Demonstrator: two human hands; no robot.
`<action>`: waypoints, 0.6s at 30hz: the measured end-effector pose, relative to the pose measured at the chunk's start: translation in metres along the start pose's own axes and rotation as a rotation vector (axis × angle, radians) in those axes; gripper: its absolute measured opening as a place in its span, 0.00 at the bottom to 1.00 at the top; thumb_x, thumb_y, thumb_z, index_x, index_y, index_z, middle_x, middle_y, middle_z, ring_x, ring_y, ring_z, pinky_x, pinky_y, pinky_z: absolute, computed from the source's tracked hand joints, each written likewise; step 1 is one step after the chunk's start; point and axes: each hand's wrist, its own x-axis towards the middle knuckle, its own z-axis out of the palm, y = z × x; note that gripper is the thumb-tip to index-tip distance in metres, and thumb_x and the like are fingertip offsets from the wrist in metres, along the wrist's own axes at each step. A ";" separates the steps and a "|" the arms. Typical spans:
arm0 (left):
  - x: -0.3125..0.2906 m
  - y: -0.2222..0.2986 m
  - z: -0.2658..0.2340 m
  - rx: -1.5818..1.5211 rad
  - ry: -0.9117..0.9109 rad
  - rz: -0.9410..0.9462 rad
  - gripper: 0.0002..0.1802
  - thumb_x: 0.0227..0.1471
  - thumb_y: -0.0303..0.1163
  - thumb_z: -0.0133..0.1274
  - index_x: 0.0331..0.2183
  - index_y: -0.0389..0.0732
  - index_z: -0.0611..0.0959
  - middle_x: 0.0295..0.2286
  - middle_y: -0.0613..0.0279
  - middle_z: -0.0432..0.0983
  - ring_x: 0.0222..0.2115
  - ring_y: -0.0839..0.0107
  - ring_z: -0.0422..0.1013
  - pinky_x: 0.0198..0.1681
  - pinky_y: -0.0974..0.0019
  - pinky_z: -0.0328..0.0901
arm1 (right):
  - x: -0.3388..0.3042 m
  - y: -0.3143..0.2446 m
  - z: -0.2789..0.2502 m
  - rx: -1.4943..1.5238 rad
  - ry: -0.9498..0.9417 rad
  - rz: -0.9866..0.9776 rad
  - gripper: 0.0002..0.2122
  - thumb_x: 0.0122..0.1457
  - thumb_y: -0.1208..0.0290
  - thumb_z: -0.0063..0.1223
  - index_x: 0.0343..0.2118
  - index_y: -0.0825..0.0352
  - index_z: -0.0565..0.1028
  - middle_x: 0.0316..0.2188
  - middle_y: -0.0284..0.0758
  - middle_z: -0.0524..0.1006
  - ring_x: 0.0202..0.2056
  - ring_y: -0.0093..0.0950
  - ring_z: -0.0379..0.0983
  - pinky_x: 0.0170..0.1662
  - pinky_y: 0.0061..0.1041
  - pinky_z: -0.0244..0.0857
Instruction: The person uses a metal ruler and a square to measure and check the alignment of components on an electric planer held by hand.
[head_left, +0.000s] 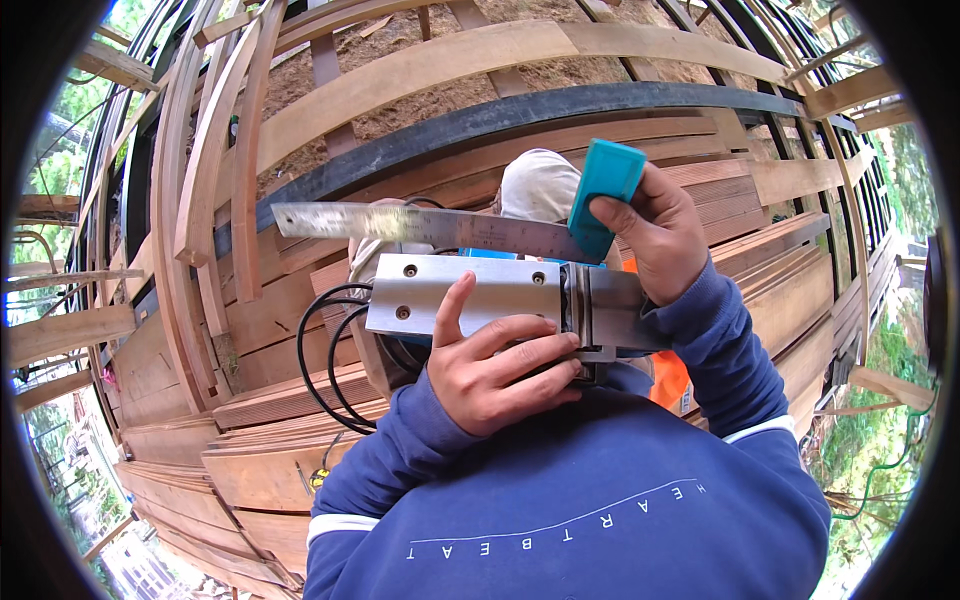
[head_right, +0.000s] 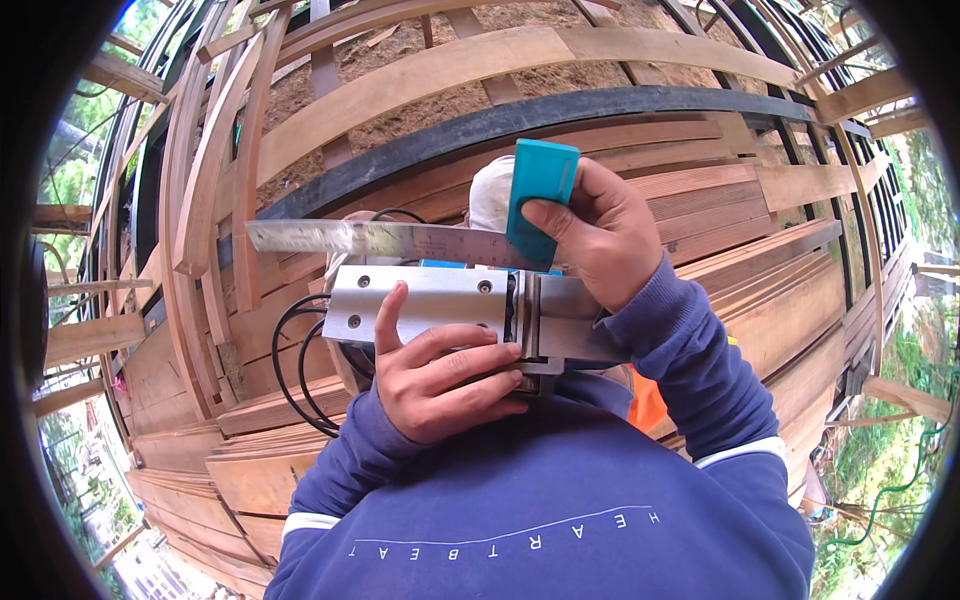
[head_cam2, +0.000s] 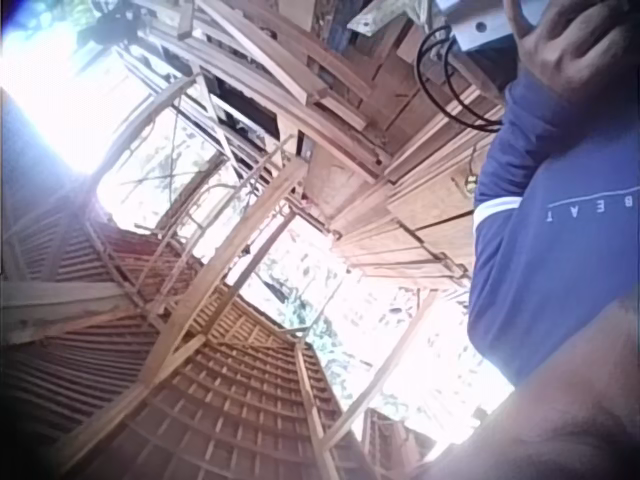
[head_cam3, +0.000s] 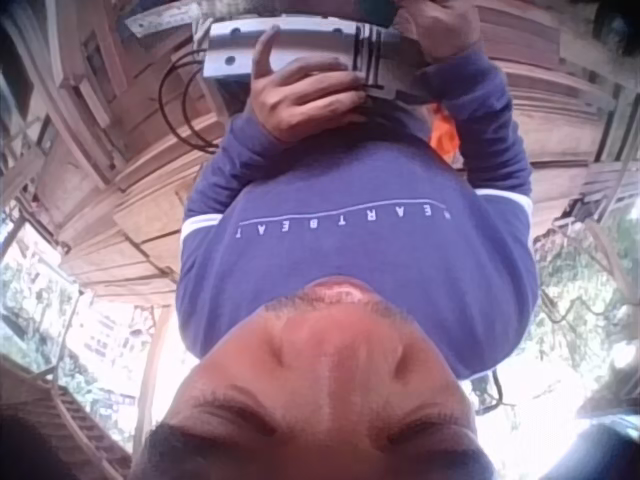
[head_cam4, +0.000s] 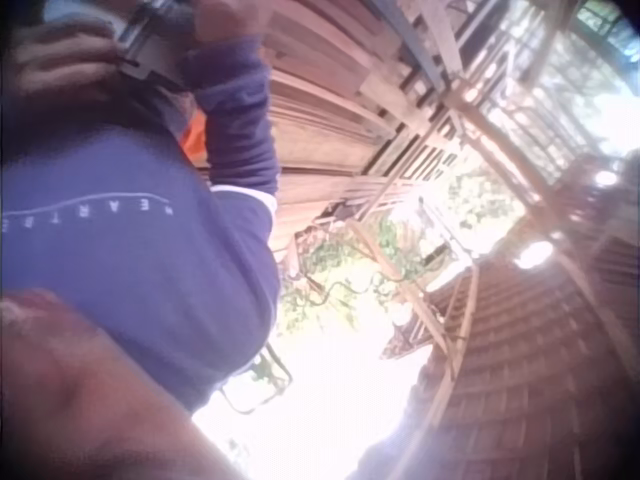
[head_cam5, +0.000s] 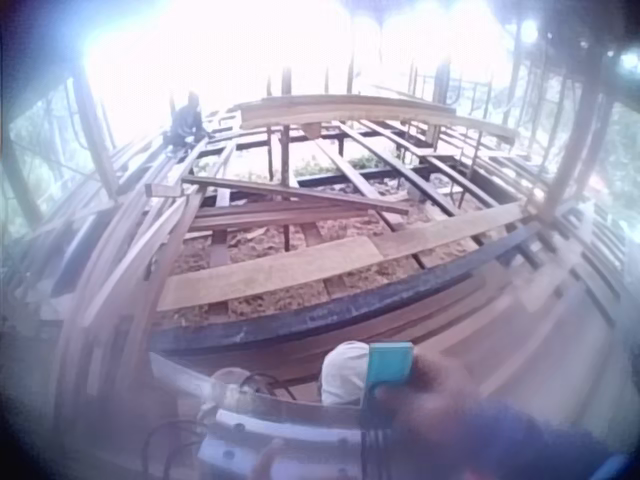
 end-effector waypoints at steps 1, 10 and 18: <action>0.001 0.000 0.000 -0.001 0.004 -0.010 0.16 0.42 0.48 0.71 0.36 0.60 0.87 0.41 0.81 0.84 0.41 0.78 0.78 0.71 0.34 0.38 | -0.001 -0.001 -0.001 0.008 0.013 -0.020 0.13 0.66 0.78 0.58 0.52 0.71 0.75 0.44 0.35 0.82 0.45 0.21 0.78 0.50 0.24 0.74; -0.009 -0.003 0.004 0.073 0.141 -0.026 0.29 0.32 0.55 0.76 0.37 0.59 0.82 0.41 0.71 0.73 0.45 0.66 0.73 0.67 0.37 0.50 | -0.033 -0.026 0.008 -0.068 0.002 0.012 0.14 0.65 0.81 0.58 0.53 0.73 0.74 0.45 0.36 0.82 0.46 0.22 0.77 0.51 0.23 0.72; -0.004 0.002 0.004 0.208 0.238 -0.117 0.31 0.46 0.66 0.64 0.46 0.57 0.83 0.49 0.67 0.76 0.53 0.62 0.71 0.70 0.37 0.42 | -0.048 -0.027 0.025 -0.039 -0.026 0.023 0.14 0.65 0.82 0.57 0.52 0.72 0.73 0.43 0.34 0.81 0.46 0.20 0.76 0.52 0.23 0.71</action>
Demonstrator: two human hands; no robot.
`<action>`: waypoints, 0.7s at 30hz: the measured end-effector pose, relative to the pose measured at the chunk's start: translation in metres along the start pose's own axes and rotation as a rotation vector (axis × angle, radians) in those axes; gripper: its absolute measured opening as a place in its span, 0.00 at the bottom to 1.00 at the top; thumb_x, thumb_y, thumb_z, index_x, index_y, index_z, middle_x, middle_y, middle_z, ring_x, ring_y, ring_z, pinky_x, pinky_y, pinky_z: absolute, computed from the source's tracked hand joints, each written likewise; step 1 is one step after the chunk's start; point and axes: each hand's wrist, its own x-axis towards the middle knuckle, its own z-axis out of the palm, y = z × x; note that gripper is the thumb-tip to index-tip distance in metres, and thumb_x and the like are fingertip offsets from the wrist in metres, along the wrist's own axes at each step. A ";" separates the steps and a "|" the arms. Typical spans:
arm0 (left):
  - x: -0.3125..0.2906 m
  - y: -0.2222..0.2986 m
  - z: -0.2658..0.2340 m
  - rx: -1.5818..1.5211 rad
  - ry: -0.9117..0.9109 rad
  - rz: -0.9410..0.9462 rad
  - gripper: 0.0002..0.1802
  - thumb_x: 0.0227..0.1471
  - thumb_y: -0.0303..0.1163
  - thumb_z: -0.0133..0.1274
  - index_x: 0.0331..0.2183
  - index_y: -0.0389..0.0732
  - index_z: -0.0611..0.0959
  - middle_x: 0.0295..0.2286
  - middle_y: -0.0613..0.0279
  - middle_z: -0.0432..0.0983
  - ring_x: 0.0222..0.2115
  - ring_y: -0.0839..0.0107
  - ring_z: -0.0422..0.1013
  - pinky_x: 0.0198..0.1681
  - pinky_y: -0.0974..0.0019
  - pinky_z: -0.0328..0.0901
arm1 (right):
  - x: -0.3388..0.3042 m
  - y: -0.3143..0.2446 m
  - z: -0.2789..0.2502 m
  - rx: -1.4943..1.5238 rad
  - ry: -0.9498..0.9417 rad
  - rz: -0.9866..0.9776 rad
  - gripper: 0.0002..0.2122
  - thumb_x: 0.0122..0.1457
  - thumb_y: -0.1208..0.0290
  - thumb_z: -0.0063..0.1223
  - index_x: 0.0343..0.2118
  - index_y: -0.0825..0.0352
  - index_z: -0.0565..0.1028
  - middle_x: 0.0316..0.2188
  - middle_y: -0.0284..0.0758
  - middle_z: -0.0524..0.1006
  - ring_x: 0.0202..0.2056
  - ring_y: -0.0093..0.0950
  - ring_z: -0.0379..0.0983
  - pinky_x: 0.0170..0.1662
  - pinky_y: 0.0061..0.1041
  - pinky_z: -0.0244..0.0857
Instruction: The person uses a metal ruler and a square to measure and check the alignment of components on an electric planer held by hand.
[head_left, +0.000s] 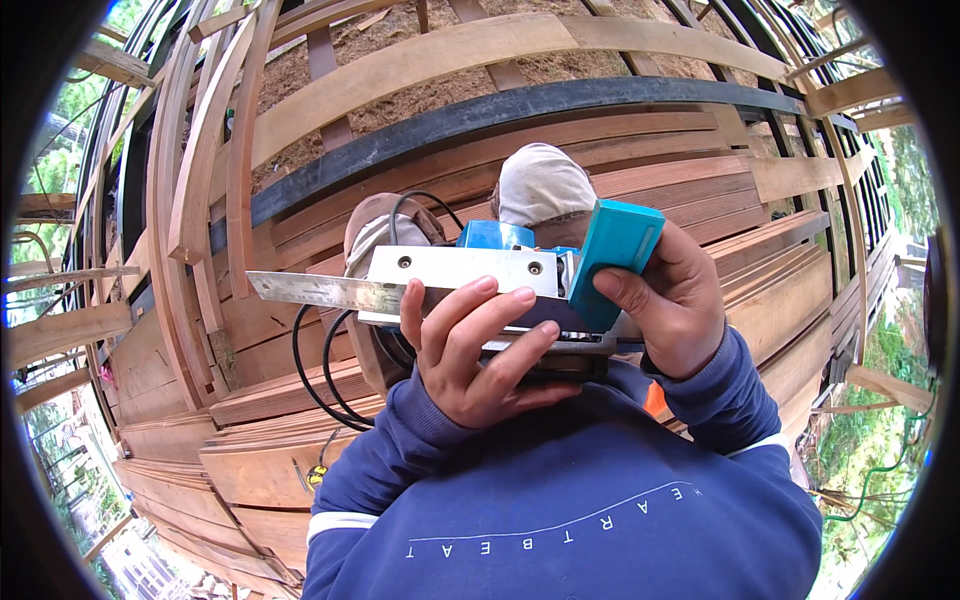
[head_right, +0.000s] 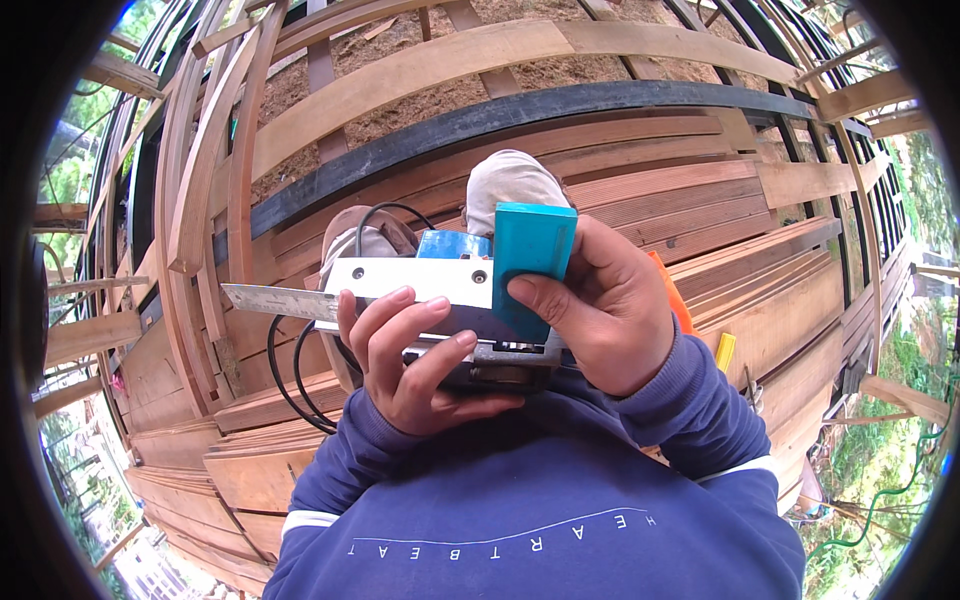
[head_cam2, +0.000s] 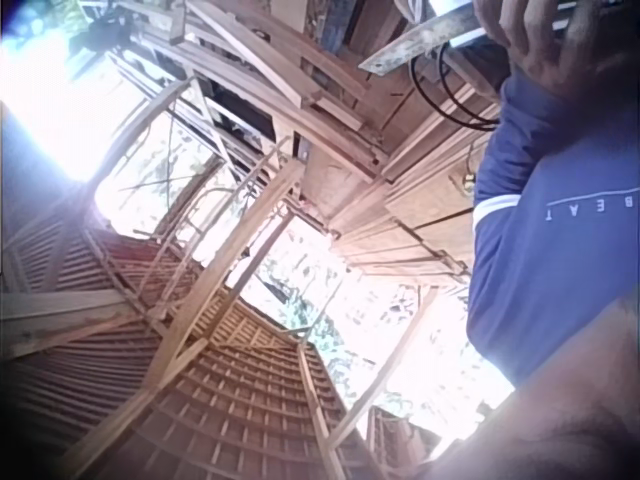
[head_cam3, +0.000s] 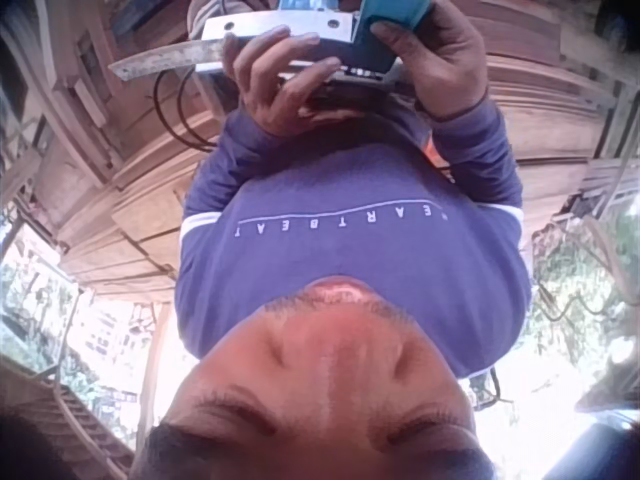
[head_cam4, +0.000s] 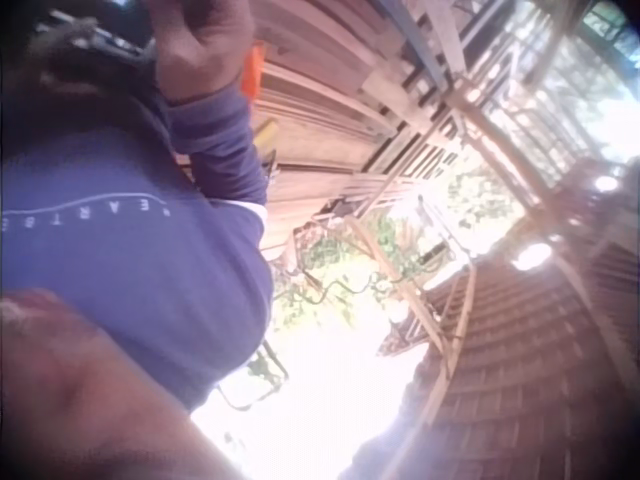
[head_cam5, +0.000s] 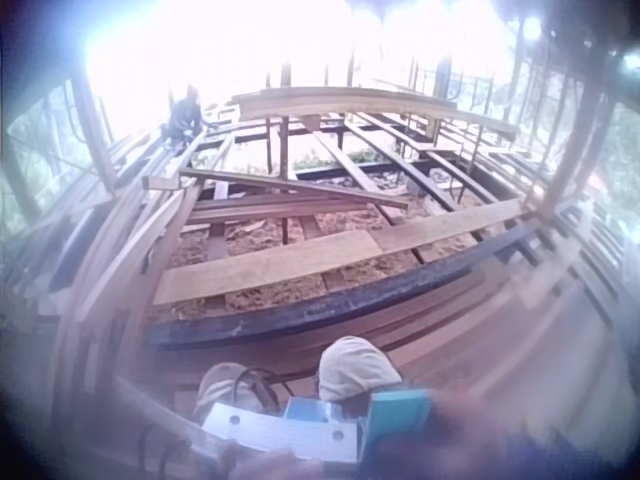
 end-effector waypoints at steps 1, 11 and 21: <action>0.000 -0.002 0.001 0.012 -0.011 0.013 0.35 0.47 0.69 0.61 0.49 0.54 0.82 0.51 0.65 0.77 0.55 0.61 0.71 0.71 0.37 0.38 | 0.001 0.000 0.001 -0.004 0.003 -0.003 0.13 0.65 0.82 0.57 0.52 0.72 0.73 0.42 0.34 0.81 0.45 0.20 0.76 0.51 0.23 0.71; 0.012 -0.002 -0.002 0.009 -0.097 -0.106 0.46 0.42 0.71 0.62 0.53 0.48 0.82 0.52 0.65 0.77 0.57 0.61 0.70 0.71 0.34 0.29 | 0.013 0.003 0.004 -0.047 0.003 0.001 0.13 0.65 0.80 0.57 0.52 0.72 0.73 0.42 0.34 0.81 0.44 0.20 0.76 0.50 0.22 0.71; 0.014 -0.005 -0.003 -0.007 -0.121 -0.105 0.45 0.41 0.71 0.63 0.52 0.47 0.83 0.50 0.67 0.78 0.55 0.61 0.71 0.71 0.32 0.27 | 0.018 0.004 0.006 -0.061 -0.023 0.028 0.13 0.65 0.79 0.57 0.51 0.72 0.74 0.41 0.35 0.81 0.43 0.20 0.76 0.48 0.22 0.72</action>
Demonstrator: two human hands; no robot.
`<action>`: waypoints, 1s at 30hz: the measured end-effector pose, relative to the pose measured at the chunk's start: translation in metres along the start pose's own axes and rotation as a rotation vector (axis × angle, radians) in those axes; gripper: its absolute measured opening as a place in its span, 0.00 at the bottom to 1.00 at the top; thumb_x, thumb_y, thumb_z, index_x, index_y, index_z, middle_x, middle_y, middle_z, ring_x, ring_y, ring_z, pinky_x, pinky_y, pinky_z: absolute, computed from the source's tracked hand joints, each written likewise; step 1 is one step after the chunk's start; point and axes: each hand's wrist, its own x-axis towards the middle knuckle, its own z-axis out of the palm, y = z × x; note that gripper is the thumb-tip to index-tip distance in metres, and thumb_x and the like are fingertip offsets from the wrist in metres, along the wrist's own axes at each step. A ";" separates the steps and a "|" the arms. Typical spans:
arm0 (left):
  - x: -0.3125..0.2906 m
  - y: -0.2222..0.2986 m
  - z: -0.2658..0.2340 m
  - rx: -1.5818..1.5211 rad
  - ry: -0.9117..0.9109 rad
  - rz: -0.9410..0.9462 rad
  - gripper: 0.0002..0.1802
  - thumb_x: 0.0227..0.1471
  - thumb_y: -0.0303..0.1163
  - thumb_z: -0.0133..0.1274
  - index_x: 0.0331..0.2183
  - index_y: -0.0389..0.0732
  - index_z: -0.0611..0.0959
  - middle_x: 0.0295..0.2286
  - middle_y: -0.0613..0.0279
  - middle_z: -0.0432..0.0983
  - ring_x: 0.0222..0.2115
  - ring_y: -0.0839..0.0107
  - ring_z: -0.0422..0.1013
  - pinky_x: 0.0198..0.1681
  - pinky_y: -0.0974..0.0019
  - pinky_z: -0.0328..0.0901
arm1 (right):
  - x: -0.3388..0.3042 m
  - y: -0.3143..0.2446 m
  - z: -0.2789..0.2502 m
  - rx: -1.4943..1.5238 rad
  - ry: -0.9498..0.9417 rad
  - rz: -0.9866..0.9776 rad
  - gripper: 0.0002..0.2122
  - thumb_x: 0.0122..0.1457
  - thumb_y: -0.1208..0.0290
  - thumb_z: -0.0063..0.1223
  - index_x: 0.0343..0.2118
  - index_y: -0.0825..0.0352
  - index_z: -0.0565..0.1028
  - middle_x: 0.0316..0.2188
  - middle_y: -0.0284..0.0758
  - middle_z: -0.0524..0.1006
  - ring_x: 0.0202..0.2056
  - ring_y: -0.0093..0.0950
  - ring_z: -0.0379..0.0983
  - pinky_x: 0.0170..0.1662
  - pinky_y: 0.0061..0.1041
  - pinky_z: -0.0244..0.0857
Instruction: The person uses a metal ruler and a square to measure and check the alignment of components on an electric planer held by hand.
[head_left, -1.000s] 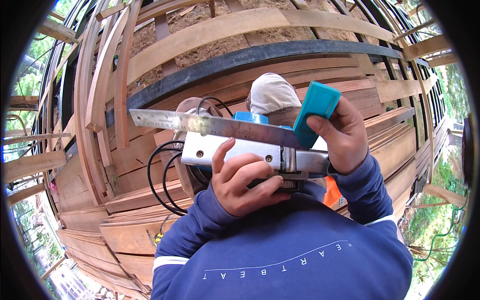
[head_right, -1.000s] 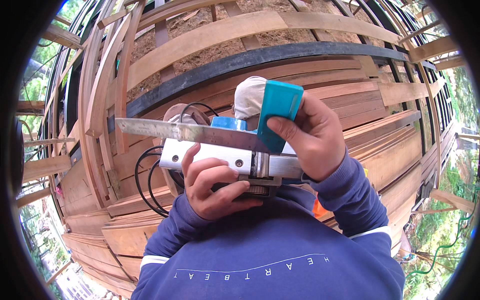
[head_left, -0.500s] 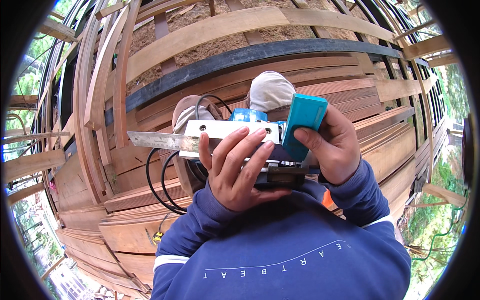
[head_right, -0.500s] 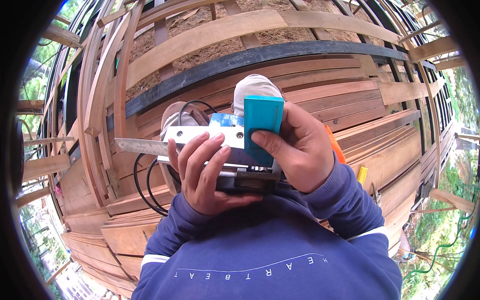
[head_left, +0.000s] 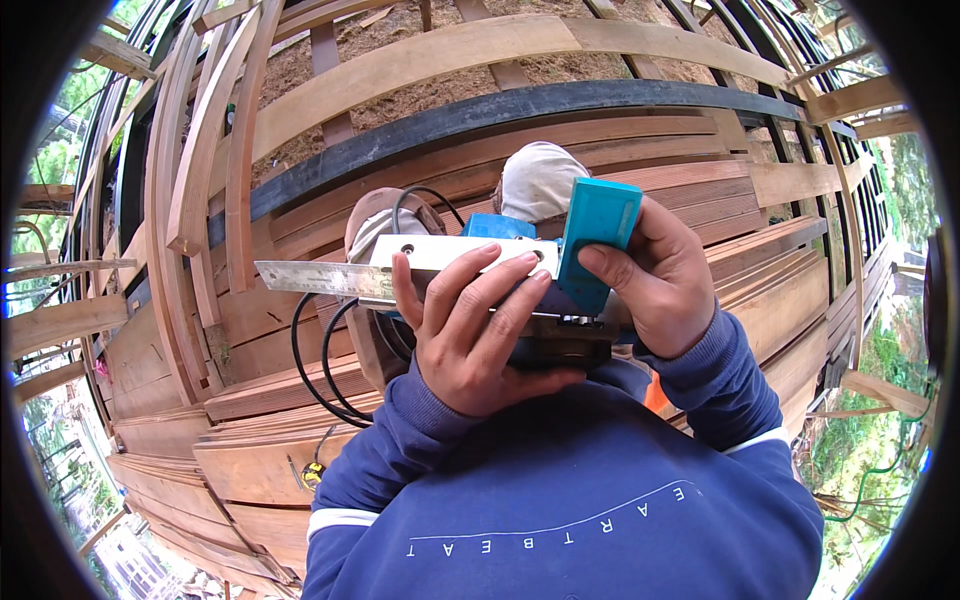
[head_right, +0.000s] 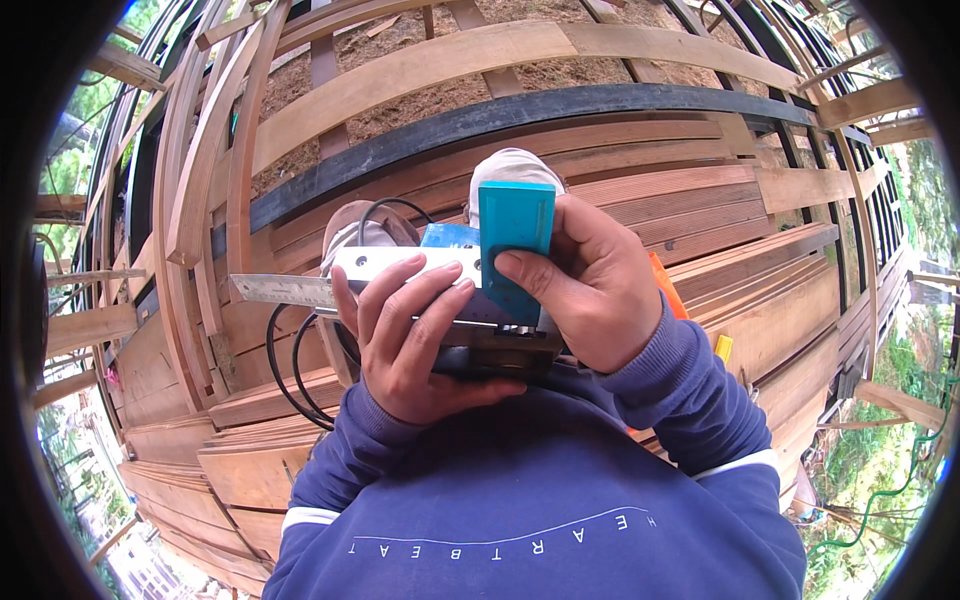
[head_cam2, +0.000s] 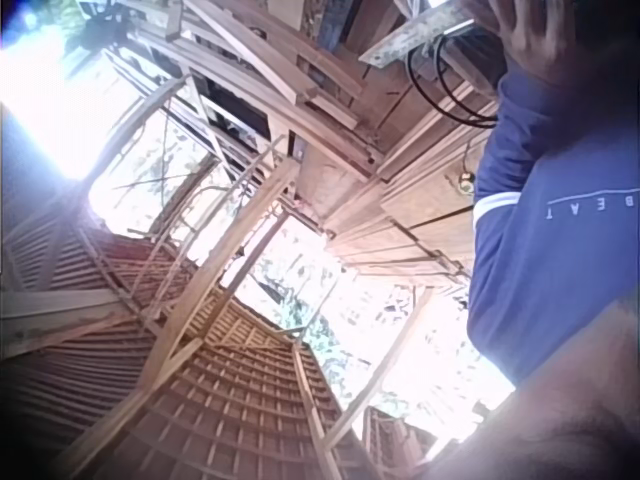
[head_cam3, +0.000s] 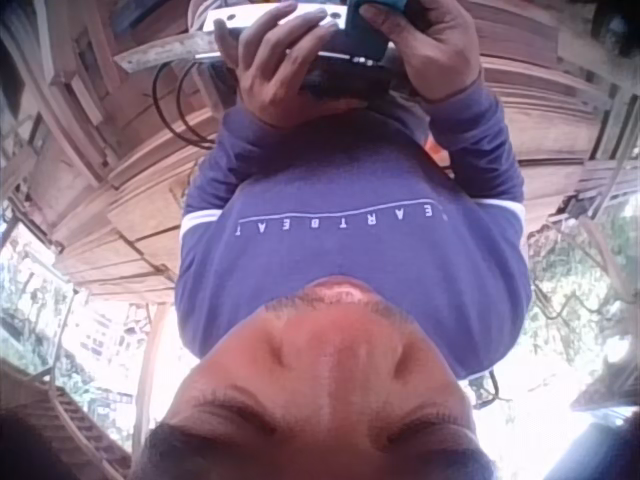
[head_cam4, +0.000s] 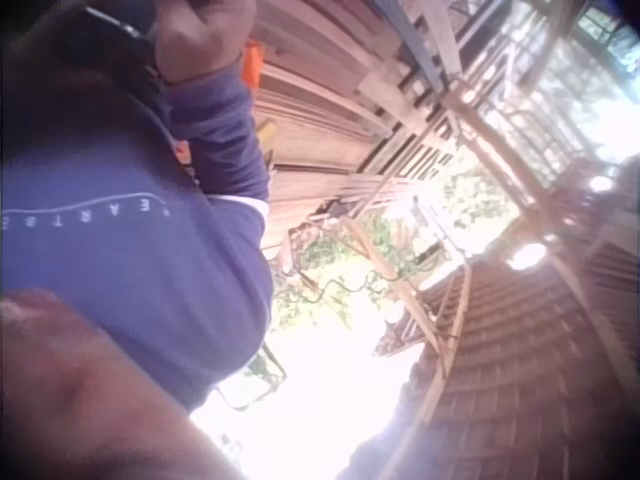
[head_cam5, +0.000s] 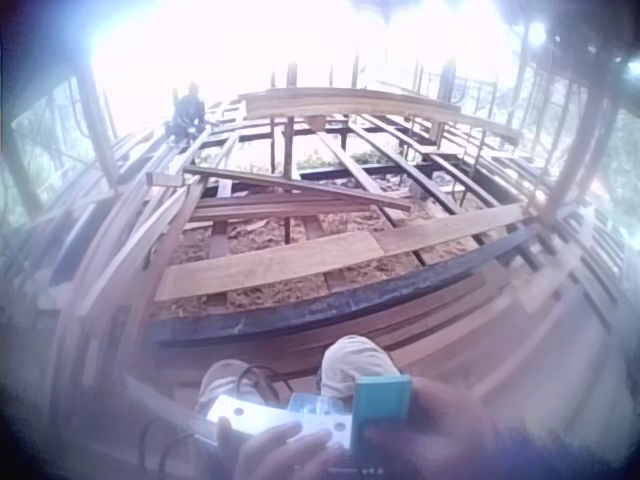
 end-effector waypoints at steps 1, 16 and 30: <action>0.000 0.000 0.000 -0.003 0.004 -0.001 0.45 0.41 0.71 0.63 0.52 0.47 0.83 0.50 0.67 0.78 0.55 0.61 0.71 0.71 0.32 0.27 | 0.000 0.000 0.000 -0.003 0.002 0.004 0.13 0.65 0.79 0.58 0.51 0.72 0.74 0.41 0.35 0.81 0.43 0.20 0.76 0.48 0.22 0.72; 0.000 0.000 -0.002 0.014 -0.019 0.027 0.50 0.35 0.70 0.69 0.52 0.44 0.82 0.50 0.63 0.77 0.55 0.57 0.70 0.72 0.35 0.31 | 0.000 0.001 0.001 0.001 0.012 0.007 0.13 0.65 0.78 0.59 0.51 0.73 0.74 0.42 0.35 0.82 0.44 0.20 0.76 0.49 0.22 0.72; 0.001 0.000 -0.002 0.011 -0.020 0.034 0.50 0.35 0.70 0.69 0.52 0.44 0.82 0.49 0.63 0.77 0.55 0.57 0.71 0.72 0.36 0.30 | 0.000 0.002 0.000 0.000 0.005 0.000 0.13 0.65 0.78 0.59 0.51 0.72 0.74 0.42 0.35 0.82 0.44 0.20 0.76 0.49 0.22 0.72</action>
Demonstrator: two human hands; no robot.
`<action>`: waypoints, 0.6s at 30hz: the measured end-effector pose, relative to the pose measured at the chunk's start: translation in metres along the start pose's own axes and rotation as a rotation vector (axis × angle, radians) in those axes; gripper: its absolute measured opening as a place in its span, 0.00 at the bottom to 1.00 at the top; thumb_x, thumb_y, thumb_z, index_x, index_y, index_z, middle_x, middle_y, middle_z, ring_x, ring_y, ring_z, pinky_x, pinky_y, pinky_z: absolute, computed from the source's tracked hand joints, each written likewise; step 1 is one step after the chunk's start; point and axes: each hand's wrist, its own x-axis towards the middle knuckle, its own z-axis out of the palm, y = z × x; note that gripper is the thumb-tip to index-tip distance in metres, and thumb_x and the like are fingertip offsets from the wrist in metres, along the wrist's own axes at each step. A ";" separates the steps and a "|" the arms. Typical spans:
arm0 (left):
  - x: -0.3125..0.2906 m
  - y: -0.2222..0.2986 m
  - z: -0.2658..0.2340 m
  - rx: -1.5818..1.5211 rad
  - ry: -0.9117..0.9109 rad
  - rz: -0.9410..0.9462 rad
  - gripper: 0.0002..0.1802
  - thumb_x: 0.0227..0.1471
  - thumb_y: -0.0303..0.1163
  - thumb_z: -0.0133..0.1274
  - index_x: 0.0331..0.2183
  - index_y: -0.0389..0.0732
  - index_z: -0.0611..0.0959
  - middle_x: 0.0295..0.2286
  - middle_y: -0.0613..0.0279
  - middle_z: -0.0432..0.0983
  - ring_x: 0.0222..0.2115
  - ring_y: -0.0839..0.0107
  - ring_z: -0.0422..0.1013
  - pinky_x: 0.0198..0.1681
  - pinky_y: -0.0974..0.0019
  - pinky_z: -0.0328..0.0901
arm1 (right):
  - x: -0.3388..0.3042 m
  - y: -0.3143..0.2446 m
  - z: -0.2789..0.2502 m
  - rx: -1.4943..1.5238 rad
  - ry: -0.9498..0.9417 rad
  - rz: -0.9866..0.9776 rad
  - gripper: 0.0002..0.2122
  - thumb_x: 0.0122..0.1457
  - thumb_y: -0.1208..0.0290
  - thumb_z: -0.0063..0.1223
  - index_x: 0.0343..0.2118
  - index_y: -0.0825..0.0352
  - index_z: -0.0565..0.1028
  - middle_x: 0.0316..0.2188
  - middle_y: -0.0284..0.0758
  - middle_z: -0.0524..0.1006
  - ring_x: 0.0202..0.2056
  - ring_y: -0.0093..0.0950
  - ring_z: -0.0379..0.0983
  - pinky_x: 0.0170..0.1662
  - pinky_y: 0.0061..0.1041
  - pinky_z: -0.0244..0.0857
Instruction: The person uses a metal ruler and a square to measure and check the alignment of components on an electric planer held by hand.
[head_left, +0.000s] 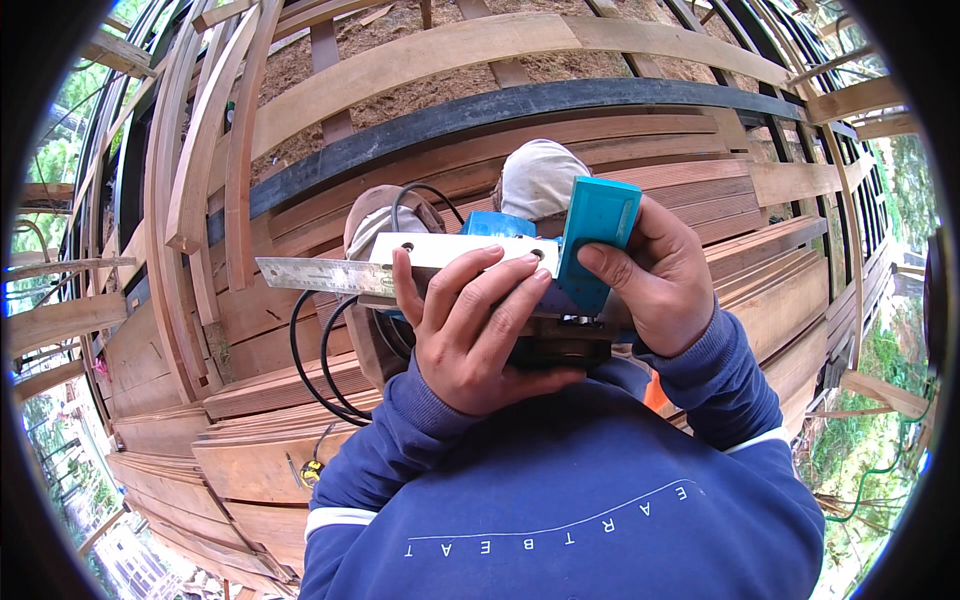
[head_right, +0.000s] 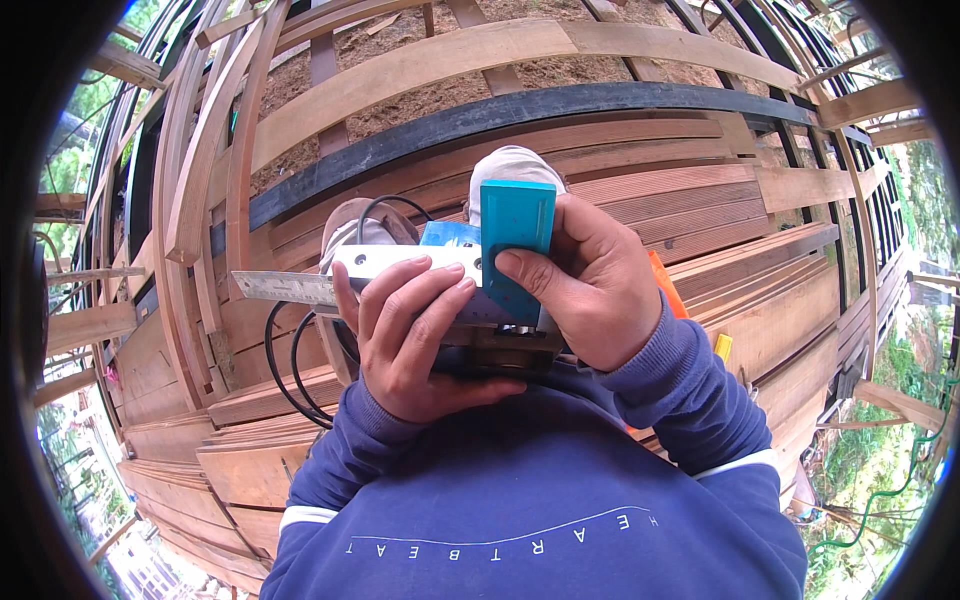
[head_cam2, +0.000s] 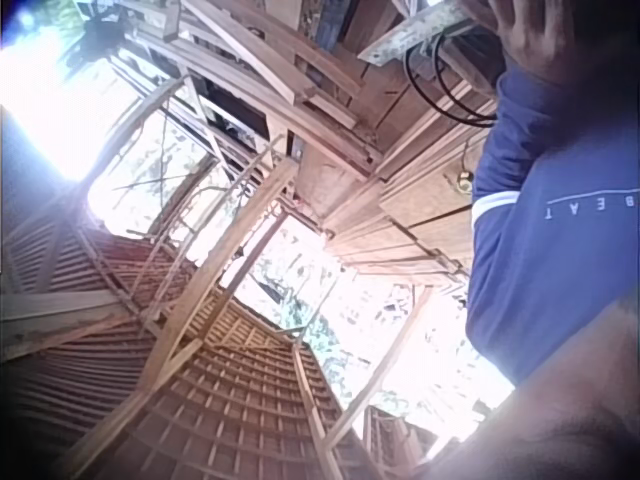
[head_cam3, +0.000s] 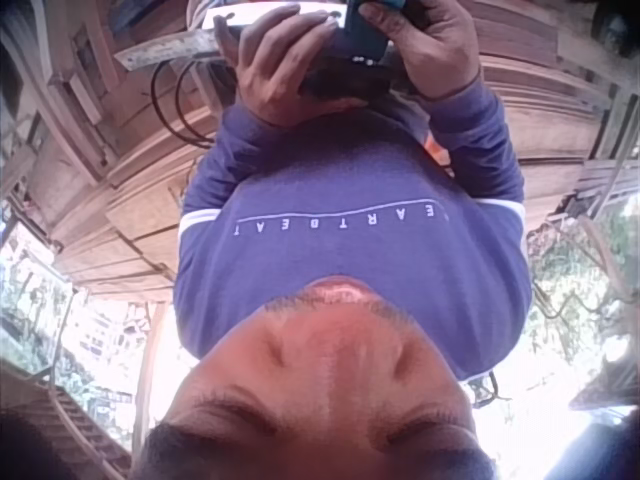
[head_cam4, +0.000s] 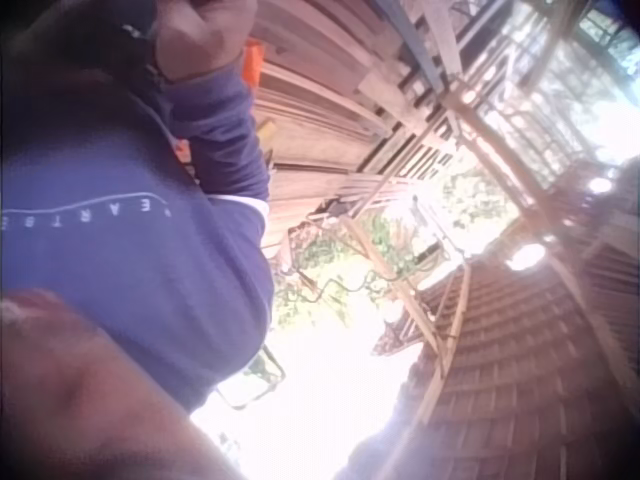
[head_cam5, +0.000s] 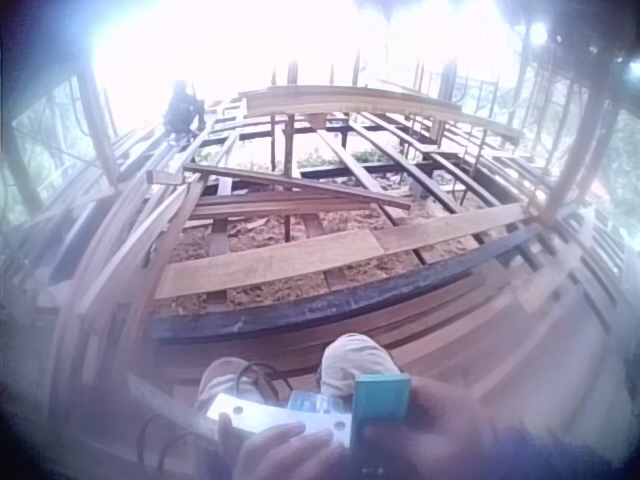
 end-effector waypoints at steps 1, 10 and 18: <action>0.000 0.000 0.000 -0.001 0.002 0.000 0.50 0.35 0.70 0.69 0.52 0.44 0.82 0.49 0.63 0.77 0.54 0.57 0.71 0.72 0.36 0.30 | 0.000 0.000 0.000 -0.001 0.000 -0.002 0.13 0.65 0.78 0.59 0.51 0.72 0.74 0.42 0.35 0.82 0.44 0.20 0.76 0.49 0.22 0.72; -0.001 0.000 0.000 -0.005 0.003 0.006 0.49 0.35 0.69 0.69 0.52 0.43 0.82 0.49 0.63 0.77 0.53 0.58 0.72 0.72 0.36 0.31 | -0.001 0.000 0.000 -0.007 -0.003 -0.004 0.14 0.65 0.78 0.60 0.52 0.72 0.74 0.42 0.35 0.82 0.44 0.20 0.76 0.49 0.22 0.72; -0.003 0.001 0.001 -0.012 0.004 0.008 0.48 0.36 0.68 0.69 0.51 0.45 0.81 0.49 0.63 0.77 0.53 0.57 0.72 0.72 0.36 0.30 | -0.003 0.001 -0.001 -0.024 -0.001 0.003 0.13 0.65 0.78 0.60 0.51 0.72 0.74 0.40 0.34 0.82 0.43 0.19 0.76 0.48 0.22 0.72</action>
